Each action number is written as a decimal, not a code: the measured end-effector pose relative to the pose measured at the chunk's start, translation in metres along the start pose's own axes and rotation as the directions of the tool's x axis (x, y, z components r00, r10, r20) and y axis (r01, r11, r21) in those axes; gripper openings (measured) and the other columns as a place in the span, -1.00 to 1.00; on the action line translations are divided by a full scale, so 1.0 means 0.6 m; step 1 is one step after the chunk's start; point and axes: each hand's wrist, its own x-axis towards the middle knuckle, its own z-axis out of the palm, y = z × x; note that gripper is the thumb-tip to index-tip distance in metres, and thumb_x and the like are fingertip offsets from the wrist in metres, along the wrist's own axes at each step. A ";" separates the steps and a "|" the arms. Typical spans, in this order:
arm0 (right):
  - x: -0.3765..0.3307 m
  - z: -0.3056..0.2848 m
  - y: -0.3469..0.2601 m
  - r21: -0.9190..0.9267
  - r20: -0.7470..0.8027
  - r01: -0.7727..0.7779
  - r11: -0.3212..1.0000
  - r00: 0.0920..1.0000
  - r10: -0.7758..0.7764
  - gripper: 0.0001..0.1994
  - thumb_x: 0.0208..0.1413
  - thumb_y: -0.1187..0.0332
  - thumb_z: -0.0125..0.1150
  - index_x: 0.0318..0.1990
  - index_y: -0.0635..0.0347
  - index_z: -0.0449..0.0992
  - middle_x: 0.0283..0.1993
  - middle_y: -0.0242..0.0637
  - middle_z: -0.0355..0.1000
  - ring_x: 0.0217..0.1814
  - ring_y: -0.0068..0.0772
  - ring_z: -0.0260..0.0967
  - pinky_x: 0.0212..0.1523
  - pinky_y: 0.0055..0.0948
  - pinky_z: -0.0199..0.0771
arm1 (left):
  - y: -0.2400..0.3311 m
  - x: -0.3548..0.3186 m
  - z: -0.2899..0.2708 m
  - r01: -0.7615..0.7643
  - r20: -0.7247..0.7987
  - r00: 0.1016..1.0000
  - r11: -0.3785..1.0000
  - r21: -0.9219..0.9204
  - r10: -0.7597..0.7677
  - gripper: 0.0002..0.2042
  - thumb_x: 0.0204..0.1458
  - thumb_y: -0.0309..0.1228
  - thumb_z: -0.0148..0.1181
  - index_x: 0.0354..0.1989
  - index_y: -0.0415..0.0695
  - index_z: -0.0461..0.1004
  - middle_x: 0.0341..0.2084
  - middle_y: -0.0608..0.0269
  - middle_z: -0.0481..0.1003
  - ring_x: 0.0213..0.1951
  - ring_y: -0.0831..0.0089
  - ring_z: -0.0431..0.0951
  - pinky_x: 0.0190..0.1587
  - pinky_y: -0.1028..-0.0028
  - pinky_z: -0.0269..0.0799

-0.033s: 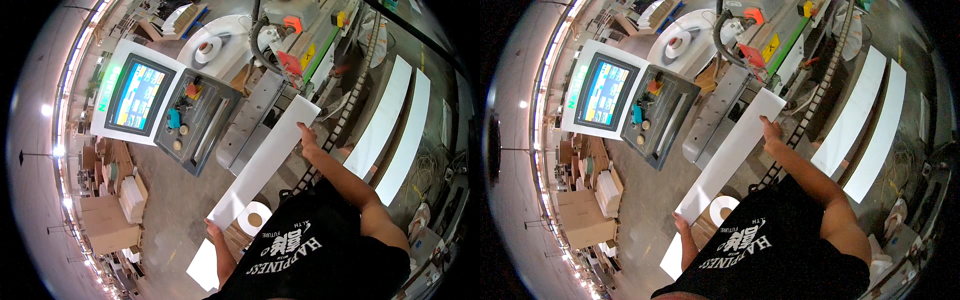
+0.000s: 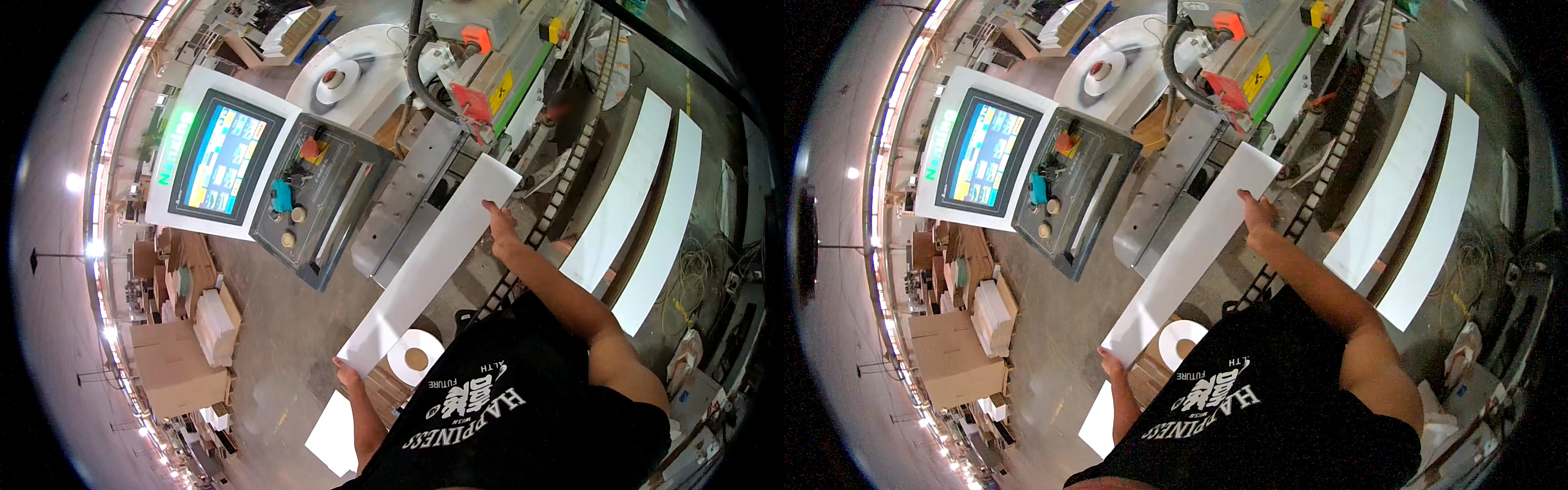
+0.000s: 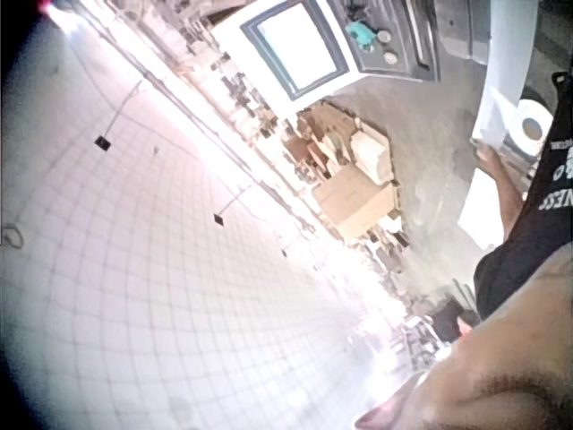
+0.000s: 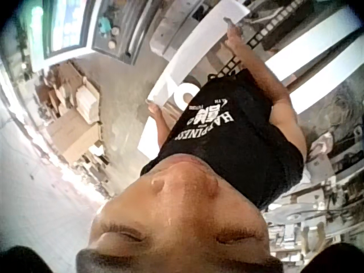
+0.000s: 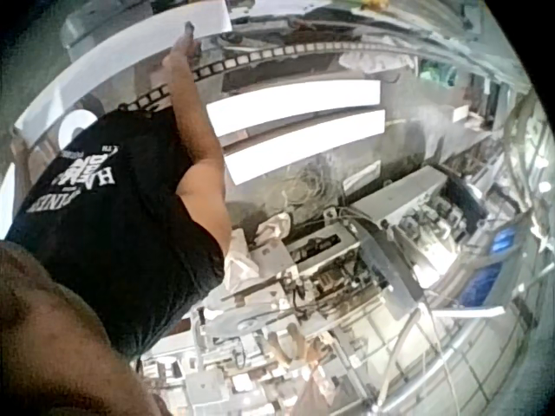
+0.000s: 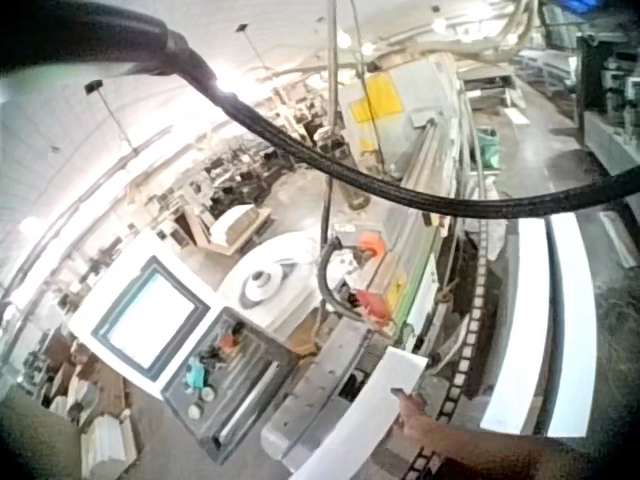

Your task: The person feeds long white boards into an automatic edge banding machine and removes them from the other side.

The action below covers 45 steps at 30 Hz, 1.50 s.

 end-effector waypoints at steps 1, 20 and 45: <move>-0.004 0.003 -0.003 -0.047 -0.035 0.021 0.999 0.999 -0.023 -0.12 0.21 -0.04 0.29 0.51 0.27 0.02 0.51 0.03 0.03 0.60 0.06 -0.06 0.52 0.08 0.02 | 0.015 -0.012 0.004 0.012 0.016 1.000 0.999 0.035 -0.013 0.05 0.20 0.49 -0.27 0.01 -0.55 0.53 -0.07 -0.29 0.61 -0.03 -0.08 0.61 0.05 0.06 0.47; 0.068 0.044 0.022 0.138 0.299 0.275 0.951 0.904 -0.305 0.08 0.23 -0.27 0.18 0.63 0.05 -0.35 0.71 -0.21 -0.36 0.73 -0.12 -0.42 0.62 -0.03 -0.37 | 0.054 -0.002 -0.001 -0.426 -0.051 0.902 0.903 0.062 0.429 -0.34 0.28 0.06 0.19 0.24 -0.36 0.38 0.11 -0.18 0.45 0.12 0.05 0.44 0.23 0.17 0.32; 0.178 -0.032 0.060 0.442 0.399 0.268 0.856 0.796 -0.455 -0.36 0.53 -0.04 -0.47 0.59 0.14 -0.10 0.71 -0.24 -0.30 0.73 -0.20 -0.38 0.66 -0.08 -0.52 | 0.182 -0.188 0.099 -0.883 0.246 0.431 0.350 0.313 0.868 -0.20 0.23 0.33 -0.14 0.58 0.22 0.05 0.59 0.06 -0.15 0.55 -0.23 -0.20 0.54 -0.14 -0.23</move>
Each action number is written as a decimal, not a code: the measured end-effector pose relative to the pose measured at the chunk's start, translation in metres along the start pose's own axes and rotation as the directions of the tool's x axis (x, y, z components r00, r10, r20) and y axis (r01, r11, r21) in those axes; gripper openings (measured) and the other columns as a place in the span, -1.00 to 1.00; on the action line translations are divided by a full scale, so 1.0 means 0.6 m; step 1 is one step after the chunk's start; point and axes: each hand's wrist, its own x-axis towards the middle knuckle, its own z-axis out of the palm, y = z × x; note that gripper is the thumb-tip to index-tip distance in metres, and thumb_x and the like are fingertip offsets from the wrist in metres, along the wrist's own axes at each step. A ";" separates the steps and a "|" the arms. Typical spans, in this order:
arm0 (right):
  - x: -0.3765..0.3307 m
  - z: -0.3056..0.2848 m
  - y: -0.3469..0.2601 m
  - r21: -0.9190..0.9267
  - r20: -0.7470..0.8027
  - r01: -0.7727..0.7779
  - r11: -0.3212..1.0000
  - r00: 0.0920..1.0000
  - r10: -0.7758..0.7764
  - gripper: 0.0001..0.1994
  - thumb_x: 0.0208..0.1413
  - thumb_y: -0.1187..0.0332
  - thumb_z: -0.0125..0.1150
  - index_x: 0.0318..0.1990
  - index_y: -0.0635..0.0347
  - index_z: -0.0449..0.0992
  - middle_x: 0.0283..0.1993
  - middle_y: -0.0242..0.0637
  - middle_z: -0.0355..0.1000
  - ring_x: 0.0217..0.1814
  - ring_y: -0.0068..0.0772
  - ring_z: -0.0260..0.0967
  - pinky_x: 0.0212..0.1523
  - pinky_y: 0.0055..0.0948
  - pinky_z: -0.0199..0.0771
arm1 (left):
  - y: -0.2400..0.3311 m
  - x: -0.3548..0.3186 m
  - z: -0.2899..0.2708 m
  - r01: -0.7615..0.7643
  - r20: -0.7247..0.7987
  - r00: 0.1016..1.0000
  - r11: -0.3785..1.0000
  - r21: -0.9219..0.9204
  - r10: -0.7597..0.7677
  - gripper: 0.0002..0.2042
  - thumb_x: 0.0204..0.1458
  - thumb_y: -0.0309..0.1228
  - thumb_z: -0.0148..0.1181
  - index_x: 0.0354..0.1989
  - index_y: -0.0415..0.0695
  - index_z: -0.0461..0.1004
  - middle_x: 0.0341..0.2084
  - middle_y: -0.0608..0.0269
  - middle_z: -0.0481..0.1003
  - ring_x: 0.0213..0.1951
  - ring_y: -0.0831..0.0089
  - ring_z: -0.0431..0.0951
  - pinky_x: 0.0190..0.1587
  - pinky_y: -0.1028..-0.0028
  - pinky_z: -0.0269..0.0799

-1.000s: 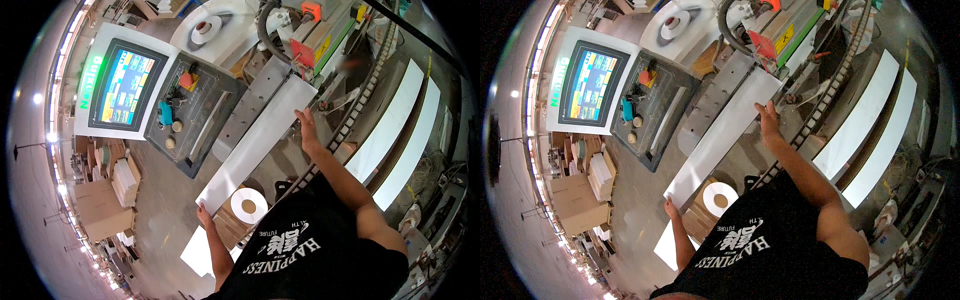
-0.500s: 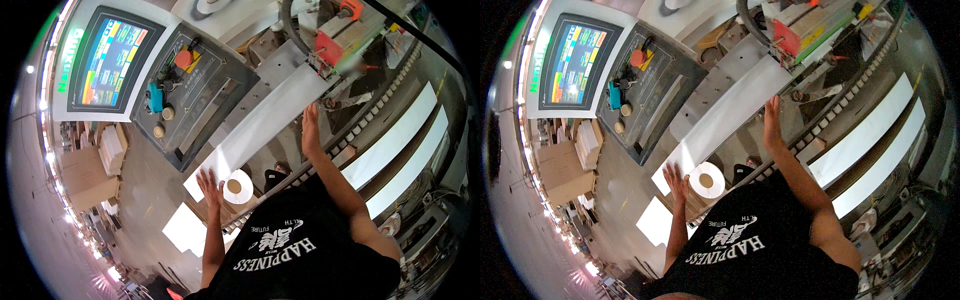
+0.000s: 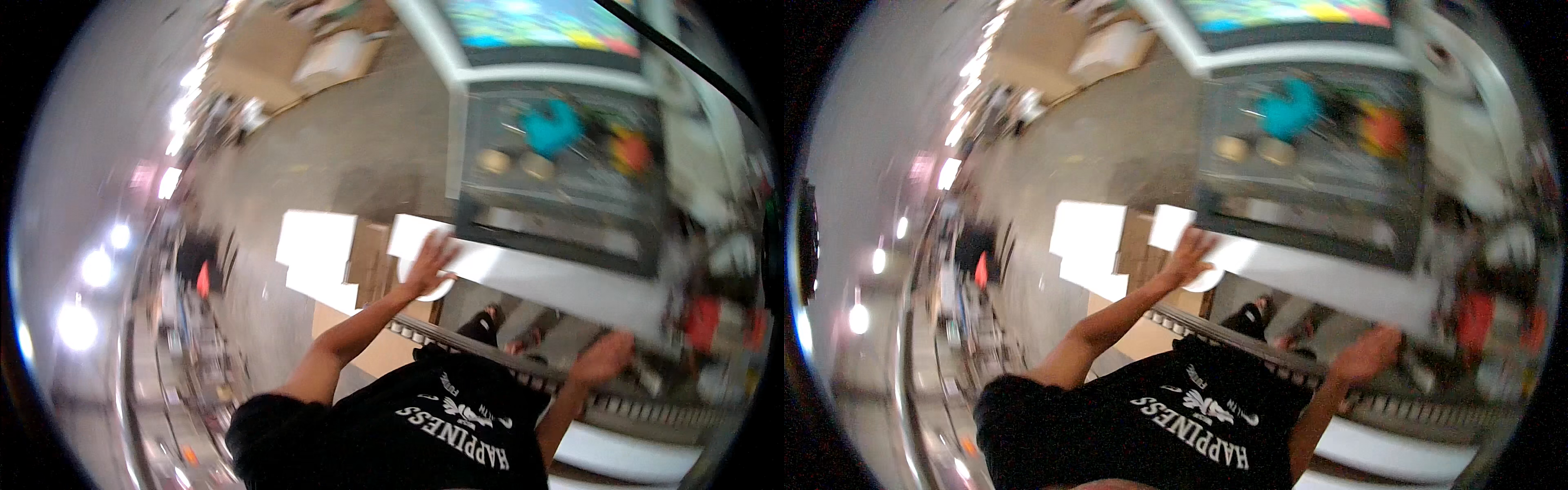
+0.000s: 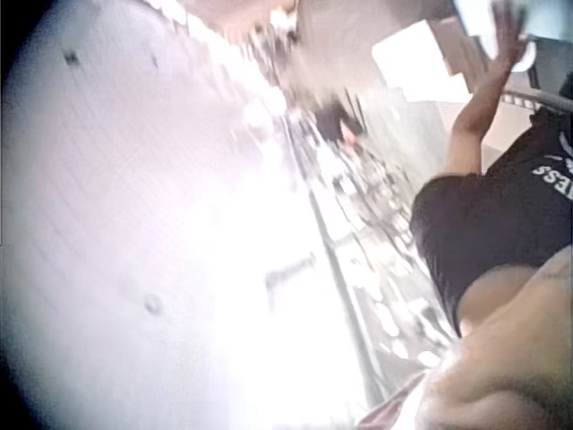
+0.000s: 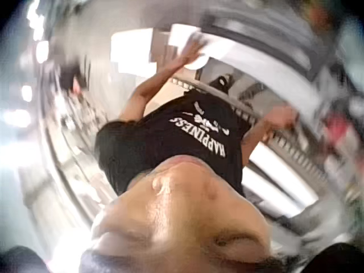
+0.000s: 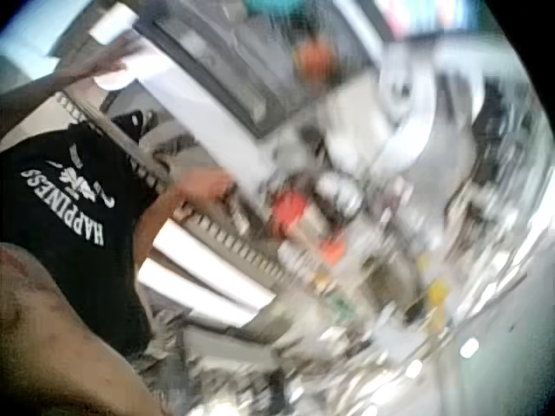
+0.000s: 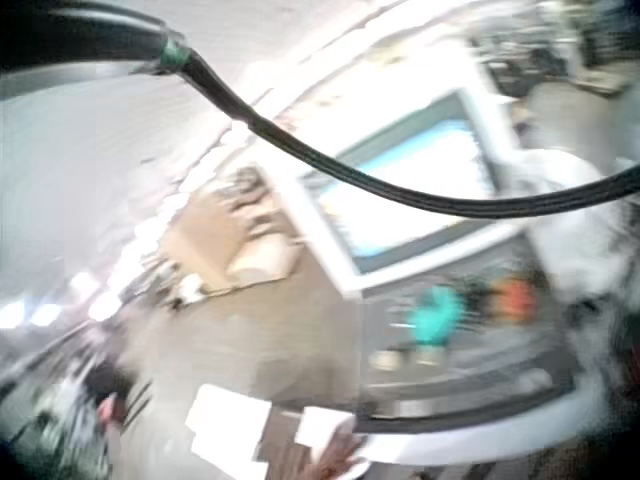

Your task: The person feeds long white boards into an automatic edge banding machine and removes them from the other side.

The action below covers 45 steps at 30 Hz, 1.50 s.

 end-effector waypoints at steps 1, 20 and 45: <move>-0.026 0.089 -0.040 0.013 -0.122 -0.064 0.998 0.990 0.065 -0.32 0.52 -0.10 -0.48 0.60 0.11 -0.14 0.71 -0.25 -0.34 0.74 -0.19 -0.42 0.67 -0.09 -0.52 | 0.007 -0.002 0.004 0.025 0.060 0.998 0.998 0.062 -0.029 -0.19 0.22 0.35 -0.18 0.58 0.24 0.03 0.60 0.06 -0.17 0.56 -0.23 -0.22 0.55 -0.14 -0.26; 0.157 0.023 -0.200 -0.168 -0.175 -0.004 0.986 0.984 -0.026 -0.60 0.27 -0.16 0.06 0.17 -0.33 0.40 0.36 -0.48 0.35 0.46 -0.27 0.11 0.48 -0.03 -0.07 | 0.225 0.082 0.003 0.073 0.064 0.996 0.994 -0.084 -0.068 -0.09 0.09 0.10 0.26 0.58 0.13 0.00 0.59 -0.04 -0.25 0.55 -0.32 -0.27 0.56 -0.17 -0.31; -0.026 -0.106 -0.104 -0.745 0.649 0.621 -0.245 0.759 -0.050 -0.56 0.45 -0.01 0.03 0.09 0.22 0.53 0.13 -0.02 0.44 0.21 -0.02 0.42 0.18 0.07 0.47 | 0.350 0.159 0.053 -0.416 -0.221 0.897 0.900 -0.130 0.382 -0.39 0.18 -0.27 0.21 0.39 -0.17 0.25 0.47 -0.04 0.15 0.52 -0.05 0.05 0.54 0.02 0.00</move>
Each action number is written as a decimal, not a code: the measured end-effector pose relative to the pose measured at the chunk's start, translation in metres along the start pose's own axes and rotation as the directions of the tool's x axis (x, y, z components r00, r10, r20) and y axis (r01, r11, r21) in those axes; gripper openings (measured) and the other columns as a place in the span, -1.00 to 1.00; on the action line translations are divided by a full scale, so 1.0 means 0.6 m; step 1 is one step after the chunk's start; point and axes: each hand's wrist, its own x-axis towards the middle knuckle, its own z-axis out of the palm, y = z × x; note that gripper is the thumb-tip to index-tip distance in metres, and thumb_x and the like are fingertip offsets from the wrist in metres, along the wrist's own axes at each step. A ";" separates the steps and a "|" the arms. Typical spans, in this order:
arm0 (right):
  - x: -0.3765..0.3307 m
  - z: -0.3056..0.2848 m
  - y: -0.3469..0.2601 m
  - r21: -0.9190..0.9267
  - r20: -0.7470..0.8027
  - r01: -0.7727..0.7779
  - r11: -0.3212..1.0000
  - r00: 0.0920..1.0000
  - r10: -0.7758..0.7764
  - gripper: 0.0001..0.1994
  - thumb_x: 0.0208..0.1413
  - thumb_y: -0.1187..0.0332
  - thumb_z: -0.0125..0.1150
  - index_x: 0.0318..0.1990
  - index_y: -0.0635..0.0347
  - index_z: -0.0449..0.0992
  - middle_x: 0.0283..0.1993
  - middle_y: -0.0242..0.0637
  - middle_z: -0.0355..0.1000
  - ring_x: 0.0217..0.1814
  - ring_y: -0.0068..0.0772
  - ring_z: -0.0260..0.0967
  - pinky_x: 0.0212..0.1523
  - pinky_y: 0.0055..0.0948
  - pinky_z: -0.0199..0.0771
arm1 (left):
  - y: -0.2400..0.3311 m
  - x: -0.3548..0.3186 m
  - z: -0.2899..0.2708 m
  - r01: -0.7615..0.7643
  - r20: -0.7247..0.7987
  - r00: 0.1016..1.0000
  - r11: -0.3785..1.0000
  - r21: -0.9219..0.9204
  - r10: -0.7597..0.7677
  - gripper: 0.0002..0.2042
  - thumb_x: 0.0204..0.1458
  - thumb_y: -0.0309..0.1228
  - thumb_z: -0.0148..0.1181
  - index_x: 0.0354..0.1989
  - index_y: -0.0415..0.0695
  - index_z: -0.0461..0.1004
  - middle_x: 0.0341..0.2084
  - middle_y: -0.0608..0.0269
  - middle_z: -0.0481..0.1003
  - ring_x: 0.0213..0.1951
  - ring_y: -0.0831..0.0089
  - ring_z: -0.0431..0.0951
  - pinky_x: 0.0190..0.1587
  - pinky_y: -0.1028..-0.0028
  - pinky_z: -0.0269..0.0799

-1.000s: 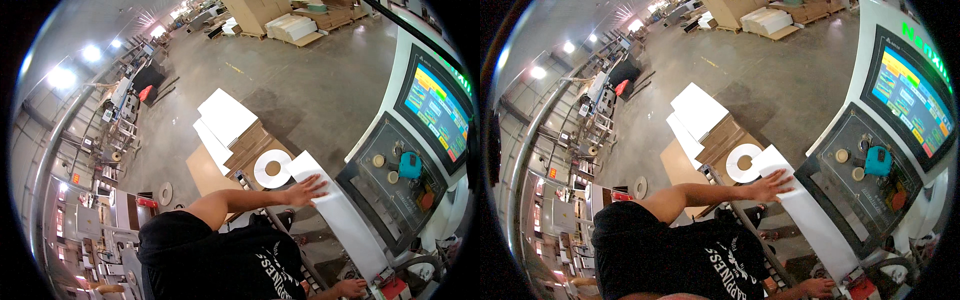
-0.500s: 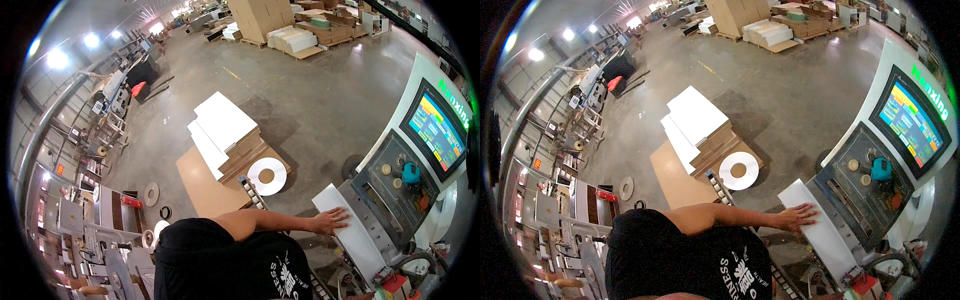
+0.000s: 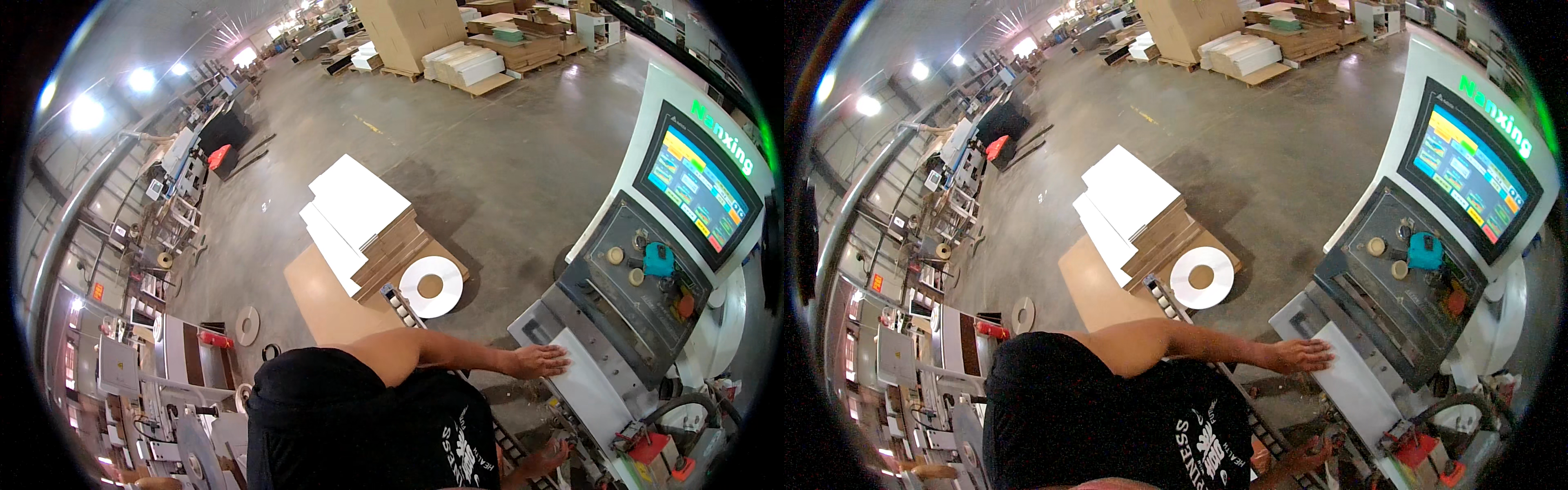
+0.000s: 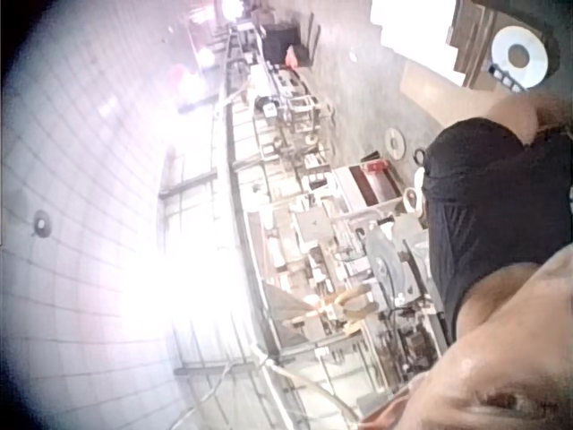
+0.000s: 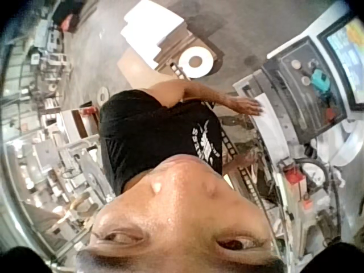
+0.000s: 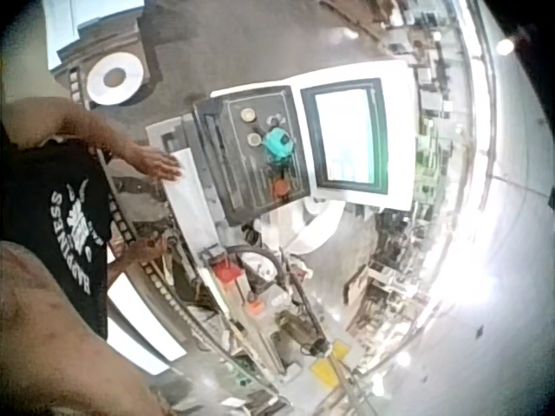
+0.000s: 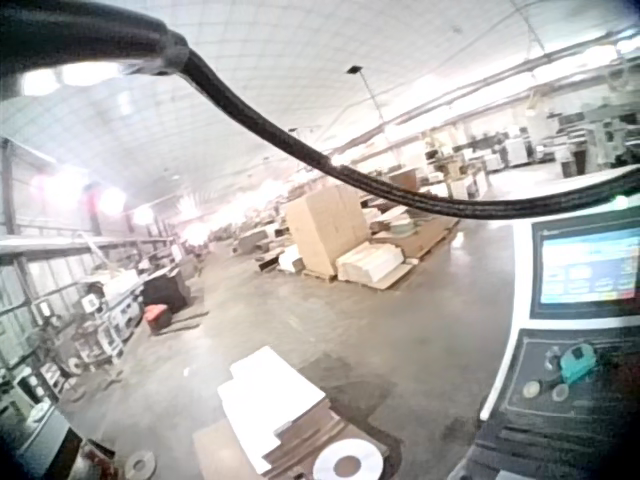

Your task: The person feeds long white boards into an automatic edge banding machine and removes them from the other side.

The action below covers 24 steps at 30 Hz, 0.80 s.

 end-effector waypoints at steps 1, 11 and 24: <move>0.001 0.000 -0.004 -0.030 -0.001 -0.008 1.000 1.000 0.008 -0.58 0.45 0.01 0.05 0.08 0.22 0.53 0.10 -0.03 0.47 0.15 -0.01 0.45 0.12 0.06 0.50 | 0.017 0.005 0.004 0.022 -0.008 1.000 0.998 -0.051 -0.023 -0.40 0.17 -0.27 0.22 0.38 -0.18 0.27 0.47 -0.04 0.15 0.52 -0.05 0.06 0.54 0.02 0.00; -0.003 -0.012 -0.022 0.038 0.031 -0.089 0.995 0.996 0.088 -0.57 0.44 -0.02 0.08 -0.02 0.20 0.58 -0.09 -0.12 0.56 -0.08 -0.12 0.54 -0.06 -0.11 0.56 | 0.114 0.126 0.114 0.015 -0.166 0.986 0.996 0.083 -0.001 -0.43 0.17 -0.20 0.18 0.33 -0.16 0.35 0.42 0.01 0.24 0.47 -0.05 0.15 0.56 -0.05 -0.08; 0.001 -0.012 -0.002 0.140 -0.060 -0.193 0.971 0.977 0.203 -0.57 0.44 -0.04 0.08 -0.07 0.18 0.61 -0.22 -0.18 0.58 -0.22 -0.20 0.54 -0.21 -0.17 0.55 | 0.033 0.122 0.059 0.058 0.039 0.998 0.979 -0.195 -0.051 -0.47 0.23 -0.33 0.10 0.39 -0.15 0.29 0.46 0.08 0.22 0.51 0.10 0.11 0.59 0.10 -0.16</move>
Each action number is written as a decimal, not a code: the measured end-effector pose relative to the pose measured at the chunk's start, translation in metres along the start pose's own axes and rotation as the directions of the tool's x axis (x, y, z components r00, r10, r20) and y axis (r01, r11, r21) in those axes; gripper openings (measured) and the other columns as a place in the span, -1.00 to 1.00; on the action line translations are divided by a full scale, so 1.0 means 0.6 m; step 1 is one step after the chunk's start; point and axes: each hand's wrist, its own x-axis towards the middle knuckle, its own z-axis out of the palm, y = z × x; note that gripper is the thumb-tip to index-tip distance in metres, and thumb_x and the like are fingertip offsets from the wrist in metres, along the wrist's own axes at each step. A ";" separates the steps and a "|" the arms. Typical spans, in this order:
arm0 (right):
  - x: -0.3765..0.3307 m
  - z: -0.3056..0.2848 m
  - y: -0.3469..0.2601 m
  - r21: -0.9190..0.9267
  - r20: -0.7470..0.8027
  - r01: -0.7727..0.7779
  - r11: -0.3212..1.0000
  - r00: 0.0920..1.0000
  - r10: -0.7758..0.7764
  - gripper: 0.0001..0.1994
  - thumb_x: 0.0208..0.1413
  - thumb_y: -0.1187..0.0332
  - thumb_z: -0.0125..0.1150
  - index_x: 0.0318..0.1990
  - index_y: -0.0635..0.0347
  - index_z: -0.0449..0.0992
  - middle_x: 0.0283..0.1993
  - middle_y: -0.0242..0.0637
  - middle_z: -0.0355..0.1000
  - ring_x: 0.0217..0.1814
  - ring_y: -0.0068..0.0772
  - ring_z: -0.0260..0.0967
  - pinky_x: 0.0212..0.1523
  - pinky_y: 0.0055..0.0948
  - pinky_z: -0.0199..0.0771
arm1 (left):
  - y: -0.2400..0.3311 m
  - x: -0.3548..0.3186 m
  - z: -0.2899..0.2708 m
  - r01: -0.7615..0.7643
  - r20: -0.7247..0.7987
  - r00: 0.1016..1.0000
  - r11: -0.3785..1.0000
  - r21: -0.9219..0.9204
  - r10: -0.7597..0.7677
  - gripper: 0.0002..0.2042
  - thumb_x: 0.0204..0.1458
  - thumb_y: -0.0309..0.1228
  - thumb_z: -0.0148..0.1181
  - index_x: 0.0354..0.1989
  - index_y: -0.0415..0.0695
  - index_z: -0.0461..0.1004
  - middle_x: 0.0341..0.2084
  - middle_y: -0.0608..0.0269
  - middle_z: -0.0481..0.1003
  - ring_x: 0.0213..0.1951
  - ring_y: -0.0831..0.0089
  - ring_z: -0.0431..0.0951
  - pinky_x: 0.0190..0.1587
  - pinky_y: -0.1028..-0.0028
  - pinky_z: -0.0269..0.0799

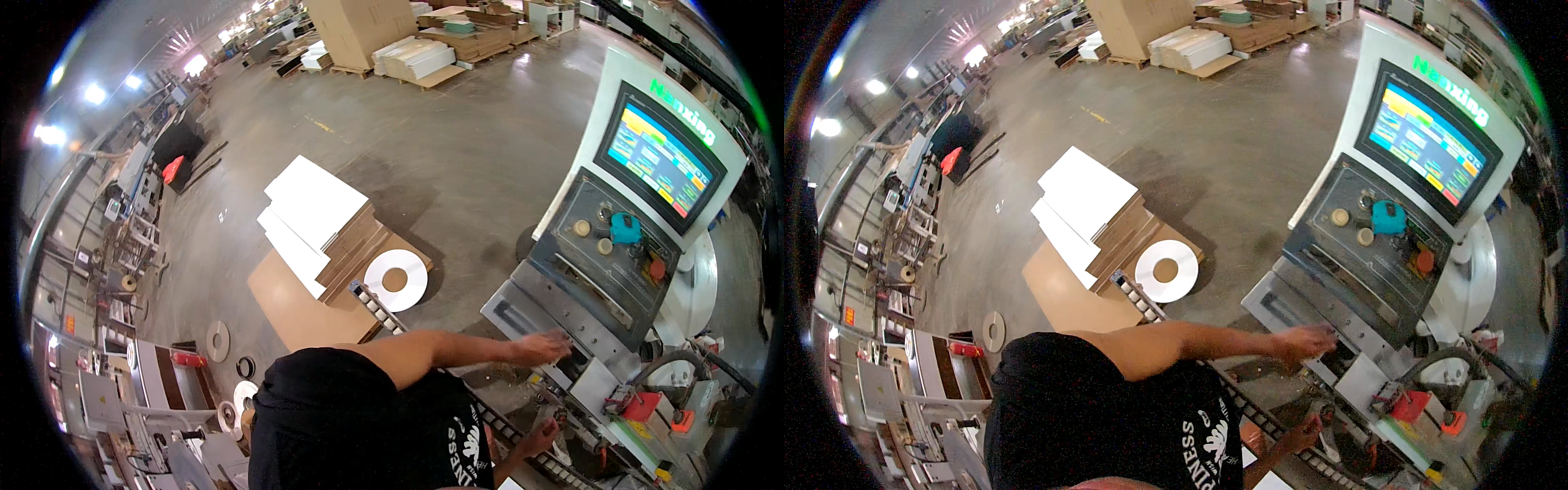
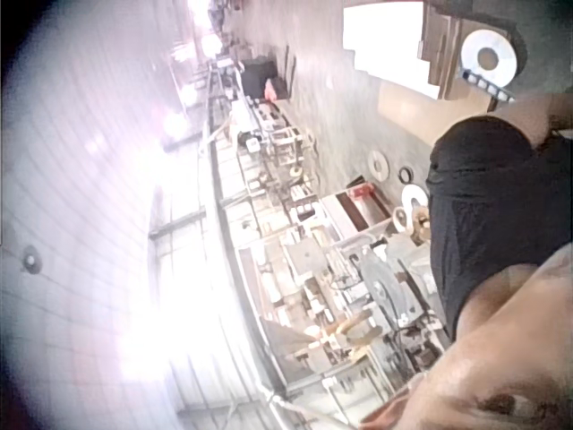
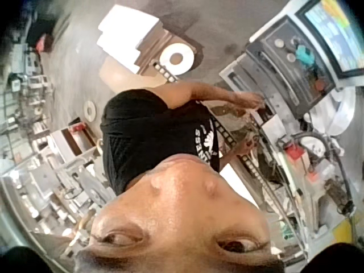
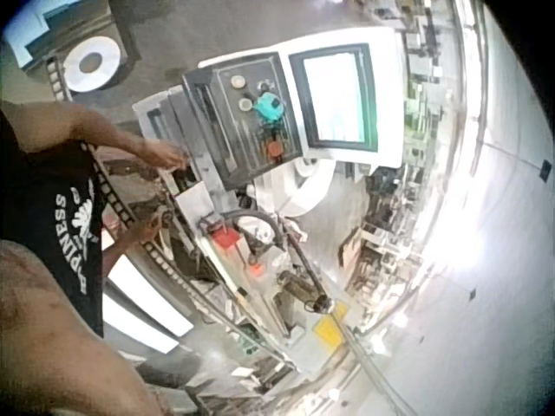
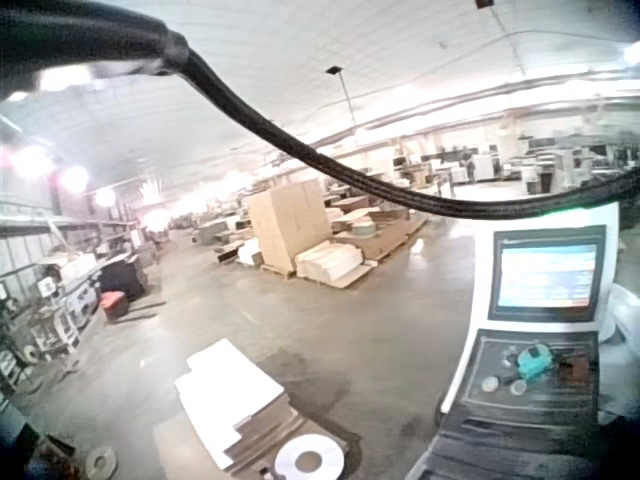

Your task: The person feeds long white boards into an automatic edge banding machine and removes them from the other side.

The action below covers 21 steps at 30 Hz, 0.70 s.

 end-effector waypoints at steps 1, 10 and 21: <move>-0.004 0.004 0.002 -0.018 -0.024 -0.002 1.000 1.000 0.002 -0.58 0.44 -0.03 0.07 -0.07 0.17 0.61 -0.22 -0.18 0.58 -0.22 -0.20 0.54 -0.23 -0.19 0.55 | -0.024 -0.017 -0.019 0.065 0.017 0.998 0.998 -0.018 -0.065 -0.47 0.25 -0.35 0.06 0.40 -0.16 0.27 0.46 0.07 0.20 0.52 0.12 0.10 0.59 0.11 -0.17; -0.017 0.007 0.003 -0.043 0.058 0.010 0.999 0.998 -0.007 -0.56 0.45 -0.03 0.06 -0.14 0.21 0.59 -0.26 -0.16 0.56 -0.28 -0.26 0.52 -0.25 -0.21 0.57 | -0.057 -0.079 -0.011 0.198 -0.017 0.980 0.976 0.084 -0.198 -0.53 0.45 -0.26 -0.19 0.44 -0.19 0.20 0.50 0.05 0.14 0.55 0.13 0.02 0.59 0.09 -0.20; -0.029 -0.004 -0.033 0.132 -0.126 0.106 0.986 0.988 -0.089 -0.62 0.42 0.06 0.17 -0.12 0.27 0.57 -0.25 -0.20 0.53 -0.25 -0.33 0.45 -0.19 -0.32 0.50 | -0.076 -0.075 -0.037 0.254 -0.088 0.954 0.931 -0.262 -0.285 -0.60 0.39 -0.07 -0.03 0.12 -0.07 0.56 0.29 0.07 0.43 0.40 -0.01 0.29 0.45 0.03 0.15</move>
